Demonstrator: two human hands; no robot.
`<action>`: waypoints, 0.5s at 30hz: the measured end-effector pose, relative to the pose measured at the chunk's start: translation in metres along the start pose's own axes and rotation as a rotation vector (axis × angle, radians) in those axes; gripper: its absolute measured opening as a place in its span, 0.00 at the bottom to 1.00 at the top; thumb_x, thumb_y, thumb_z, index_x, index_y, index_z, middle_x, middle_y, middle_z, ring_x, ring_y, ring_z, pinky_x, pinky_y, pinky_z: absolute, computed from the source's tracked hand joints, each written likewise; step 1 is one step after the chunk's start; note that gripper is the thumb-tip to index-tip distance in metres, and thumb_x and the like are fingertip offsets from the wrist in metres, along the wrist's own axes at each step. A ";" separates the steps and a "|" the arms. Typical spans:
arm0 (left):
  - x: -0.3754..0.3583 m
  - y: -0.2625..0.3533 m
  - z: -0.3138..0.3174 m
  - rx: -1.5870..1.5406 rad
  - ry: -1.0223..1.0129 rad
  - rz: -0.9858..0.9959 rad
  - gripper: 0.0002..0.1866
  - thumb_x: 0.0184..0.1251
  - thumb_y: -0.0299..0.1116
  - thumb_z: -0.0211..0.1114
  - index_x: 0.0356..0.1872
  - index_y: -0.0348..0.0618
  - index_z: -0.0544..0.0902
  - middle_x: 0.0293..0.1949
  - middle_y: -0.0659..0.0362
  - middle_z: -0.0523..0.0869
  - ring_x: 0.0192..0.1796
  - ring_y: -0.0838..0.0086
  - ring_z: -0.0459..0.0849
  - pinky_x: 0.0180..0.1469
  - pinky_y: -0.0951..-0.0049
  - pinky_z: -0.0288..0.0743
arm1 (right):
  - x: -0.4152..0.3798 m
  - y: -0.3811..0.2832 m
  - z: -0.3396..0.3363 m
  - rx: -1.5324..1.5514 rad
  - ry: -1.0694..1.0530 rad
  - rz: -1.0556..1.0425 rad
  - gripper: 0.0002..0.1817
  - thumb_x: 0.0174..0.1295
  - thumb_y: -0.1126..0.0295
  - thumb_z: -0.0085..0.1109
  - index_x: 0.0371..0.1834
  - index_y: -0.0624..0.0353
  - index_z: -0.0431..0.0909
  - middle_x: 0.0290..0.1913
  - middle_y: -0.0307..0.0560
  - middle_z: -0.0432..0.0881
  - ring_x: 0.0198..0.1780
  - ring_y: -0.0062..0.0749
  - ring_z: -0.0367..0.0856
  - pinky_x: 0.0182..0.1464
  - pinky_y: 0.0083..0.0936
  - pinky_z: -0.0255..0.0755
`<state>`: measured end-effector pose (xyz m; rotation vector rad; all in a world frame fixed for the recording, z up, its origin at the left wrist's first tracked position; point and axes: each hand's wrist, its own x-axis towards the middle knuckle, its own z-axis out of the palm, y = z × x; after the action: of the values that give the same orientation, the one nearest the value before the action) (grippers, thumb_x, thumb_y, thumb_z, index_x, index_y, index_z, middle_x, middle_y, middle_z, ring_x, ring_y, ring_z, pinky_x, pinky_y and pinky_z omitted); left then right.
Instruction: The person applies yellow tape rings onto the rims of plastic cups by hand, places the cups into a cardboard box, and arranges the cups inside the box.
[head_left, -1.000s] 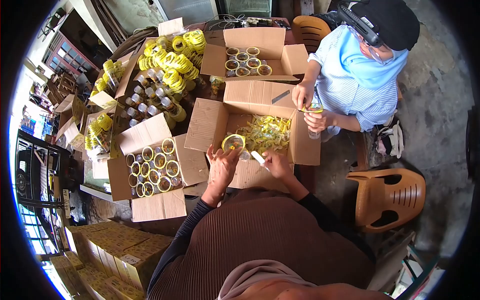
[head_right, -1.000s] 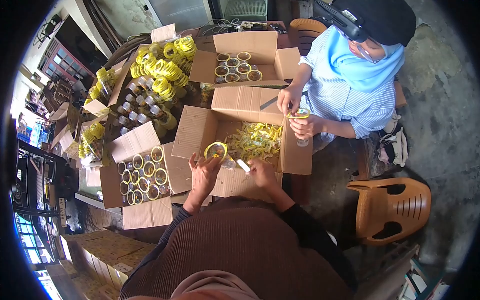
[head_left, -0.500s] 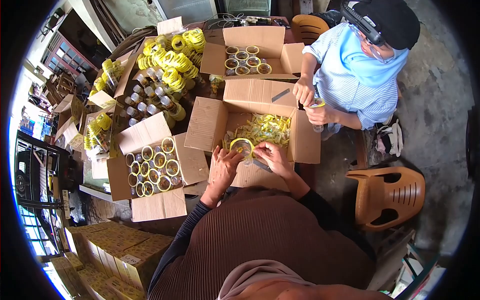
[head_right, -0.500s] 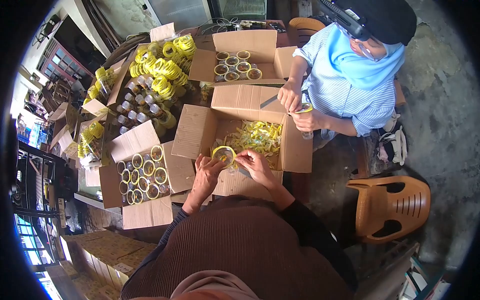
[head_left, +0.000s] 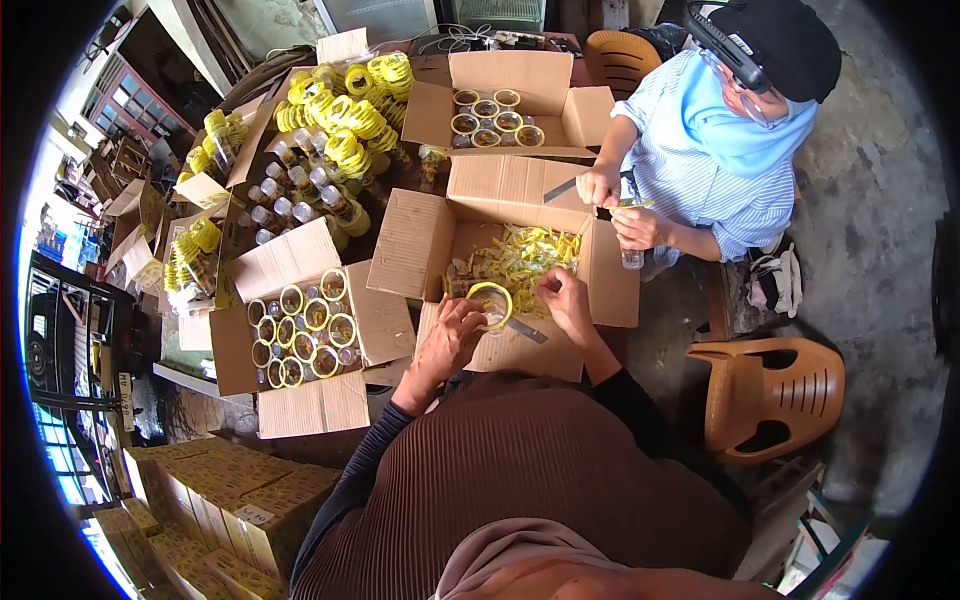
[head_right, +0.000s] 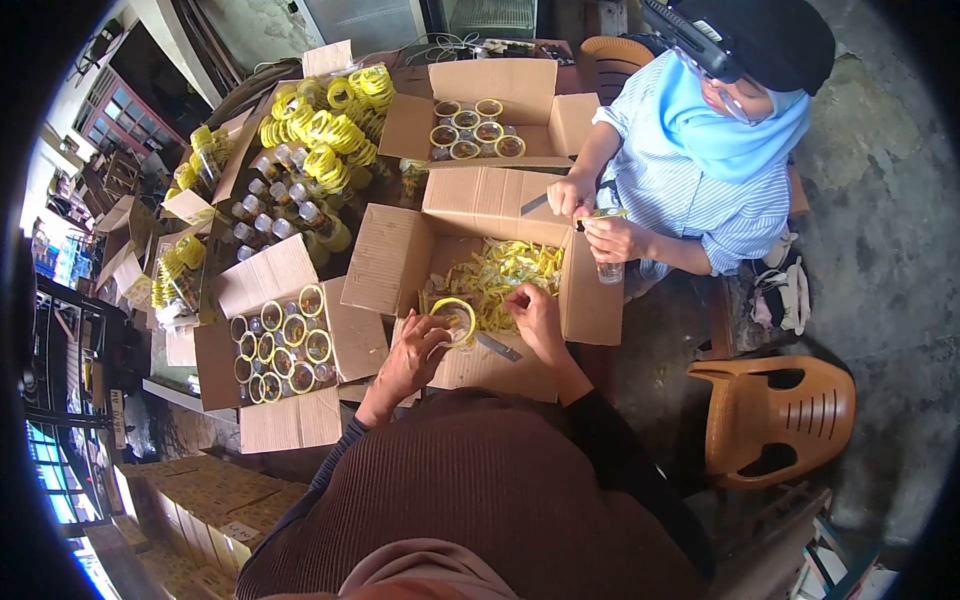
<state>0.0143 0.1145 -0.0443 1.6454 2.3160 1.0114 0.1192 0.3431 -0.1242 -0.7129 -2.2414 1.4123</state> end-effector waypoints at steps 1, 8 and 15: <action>0.001 0.001 0.000 -0.001 0.003 0.002 0.07 0.60 0.27 0.67 0.37 0.39 0.80 0.48 0.55 0.80 0.55 0.57 0.79 0.70 0.45 0.61 | 0.003 0.011 0.006 -0.059 0.019 -0.104 0.05 0.63 0.72 0.63 0.38 0.63 0.81 0.30 0.47 0.84 0.31 0.26 0.81 0.35 0.23 0.73; 0.003 -0.003 0.004 -0.043 0.030 0.023 0.15 0.53 0.32 0.75 0.35 0.38 0.77 0.49 0.51 0.78 0.55 0.52 0.78 0.67 0.43 0.65 | -0.005 -0.053 0.007 0.355 -0.289 0.007 0.14 0.67 0.66 0.62 0.50 0.63 0.80 0.40 0.41 0.84 0.39 0.19 0.79 0.41 0.18 0.73; 0.009 0.012 0.002 0.286 0.160 -0.011 0.19 0.49 0.38 0.77 0.43 0.50 0.82 0.61 0.58 0.73 0.69 0.58 0.68 0.73 0.34 0.45 | -0.013 -0.061 0.017 0.566 -0.264 0.210 0.12 0.64 0.70 0.65 0.43 0.67 0.77 0.37 0.43 0.81 0.36 0.23 0.82 0.38 0.21 0.81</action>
<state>0.0214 0.1258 -0.0361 1.7011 2.6789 0.8722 0.1073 0.3010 -0.0765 -0.6002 -1.8218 2.2247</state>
